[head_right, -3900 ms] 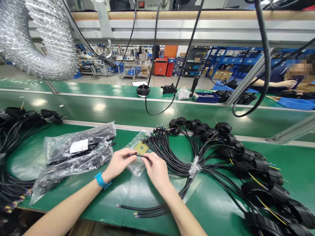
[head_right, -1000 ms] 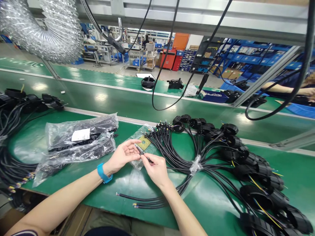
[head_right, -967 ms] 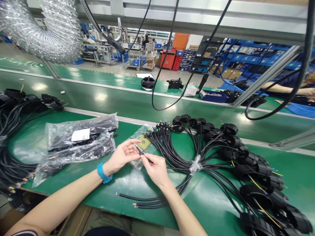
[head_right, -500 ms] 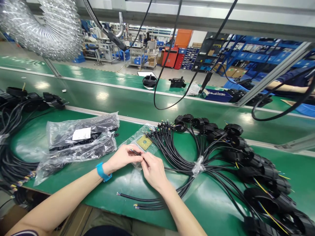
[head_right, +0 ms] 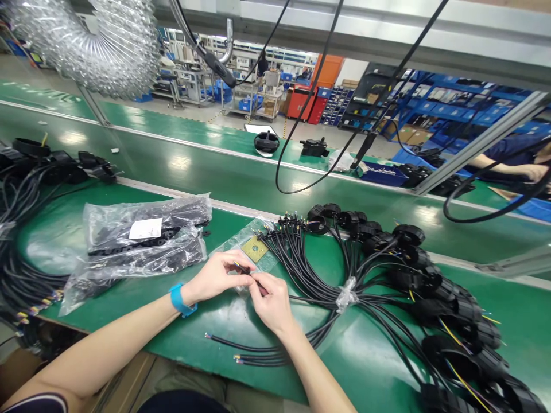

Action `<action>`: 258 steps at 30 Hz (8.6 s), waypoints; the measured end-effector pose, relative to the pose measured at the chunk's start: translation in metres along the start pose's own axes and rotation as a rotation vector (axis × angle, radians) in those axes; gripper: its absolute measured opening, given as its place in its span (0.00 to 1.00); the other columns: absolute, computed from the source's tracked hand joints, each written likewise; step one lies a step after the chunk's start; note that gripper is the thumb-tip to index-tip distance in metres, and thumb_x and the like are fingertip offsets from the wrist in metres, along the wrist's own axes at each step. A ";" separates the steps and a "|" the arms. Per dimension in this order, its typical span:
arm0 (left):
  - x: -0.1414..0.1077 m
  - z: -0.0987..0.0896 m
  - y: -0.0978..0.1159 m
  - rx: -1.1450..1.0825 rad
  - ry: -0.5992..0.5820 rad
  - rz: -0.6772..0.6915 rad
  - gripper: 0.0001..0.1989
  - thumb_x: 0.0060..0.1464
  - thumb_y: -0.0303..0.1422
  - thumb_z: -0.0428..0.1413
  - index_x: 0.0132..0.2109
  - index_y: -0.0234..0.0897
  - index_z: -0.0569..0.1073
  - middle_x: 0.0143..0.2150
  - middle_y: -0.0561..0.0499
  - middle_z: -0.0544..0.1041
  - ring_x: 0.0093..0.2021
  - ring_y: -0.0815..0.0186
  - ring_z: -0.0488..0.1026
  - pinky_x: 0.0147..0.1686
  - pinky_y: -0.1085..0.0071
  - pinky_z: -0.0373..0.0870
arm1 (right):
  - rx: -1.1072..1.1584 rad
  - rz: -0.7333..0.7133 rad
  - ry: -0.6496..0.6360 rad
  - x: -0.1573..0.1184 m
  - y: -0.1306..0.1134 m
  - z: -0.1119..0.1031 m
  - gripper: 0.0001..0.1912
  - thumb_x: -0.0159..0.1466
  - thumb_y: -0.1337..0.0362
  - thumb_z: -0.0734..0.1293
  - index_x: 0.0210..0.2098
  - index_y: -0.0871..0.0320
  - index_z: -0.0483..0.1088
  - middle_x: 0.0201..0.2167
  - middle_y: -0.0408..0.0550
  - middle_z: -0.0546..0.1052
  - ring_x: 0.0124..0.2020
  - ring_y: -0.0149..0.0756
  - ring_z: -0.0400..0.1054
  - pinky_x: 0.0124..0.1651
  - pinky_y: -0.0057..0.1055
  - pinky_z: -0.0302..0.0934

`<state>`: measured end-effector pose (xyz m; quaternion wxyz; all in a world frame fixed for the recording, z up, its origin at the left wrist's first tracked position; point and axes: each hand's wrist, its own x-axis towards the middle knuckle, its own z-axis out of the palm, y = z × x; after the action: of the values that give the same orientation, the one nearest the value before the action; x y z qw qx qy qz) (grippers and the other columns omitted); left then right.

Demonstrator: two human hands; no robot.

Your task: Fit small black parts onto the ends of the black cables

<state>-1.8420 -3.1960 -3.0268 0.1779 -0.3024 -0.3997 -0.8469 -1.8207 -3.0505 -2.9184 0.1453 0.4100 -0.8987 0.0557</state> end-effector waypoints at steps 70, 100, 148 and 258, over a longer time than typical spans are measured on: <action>0.024 -0.103 -0.023 1.172 0.376 -0.095 0.13 0.60 0.36 0.54 0.45 0.31 0.77 0.43 0.44 0.72 0.46 0.57 0.68 0.45 0.63 0.64 | -0.355 -0.171 0.216 0.026 -0.006 -0.016 0.12 0.63 0.71 0.66 0.47 0.60 0.70 0.35 0.45 0.72 0.30 0.25 0.63 0.35 0.25 0.58; 0.030 -0.090 -0.047 0.882 0.369 0.054 0.11 0.60 0.30 0.51 0.49 0.34 0.72 0.42 0.48 0.67 0.39 0.69 0.67 0.42 0.72 0.65 | -0.100 0.251 -0.668 -0.060 -0.052 -0.023 0.12 0.57 0.63 0.72 0.36 0.57 0.65 0.38 0.39 0.69 0.42 0.31 0.58 0.44 0.27 0.49; 0.024 -0.030 -0.029 -0.717 0.074 -0.342 0.21 0.55 0.30 0.61 0.53 0.22 0.71 0.37 0.41 0.72 0.36 0.70 0.72 0.41 0.71 0.70 | 0.016 0.143 0.075 0.011 0.013 -0.008 0.08 0.66 0.63 0.63 0.39 0.60 0.73 0.35 0.44 0.73 0.35 0.25 0.68 0.38 0.22 0.61; -0.005 0.007 -0.012 0.270 0.043 0.256 0.07 0.54 0.31 0.60 0.40 0.35 0.79 0.37 0.51 0.77 0.36 0.72 0.73 0.39 0.76 0.70 | 0.320 0.277 0.007 -0.004 -0.001 0.000 0.18 0.68 0.59 0.60 0.29 0.66 0.69 0.25 0.47 0.68 0.28 0.27 0.60 0.31 0.24 0.55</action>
<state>-1.8424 -3.1828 -3.0332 0.3317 -0.3062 -0.4641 -0.7622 -1.8173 -3.0477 -2.9194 0.0722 0.3002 -0.9257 0.2185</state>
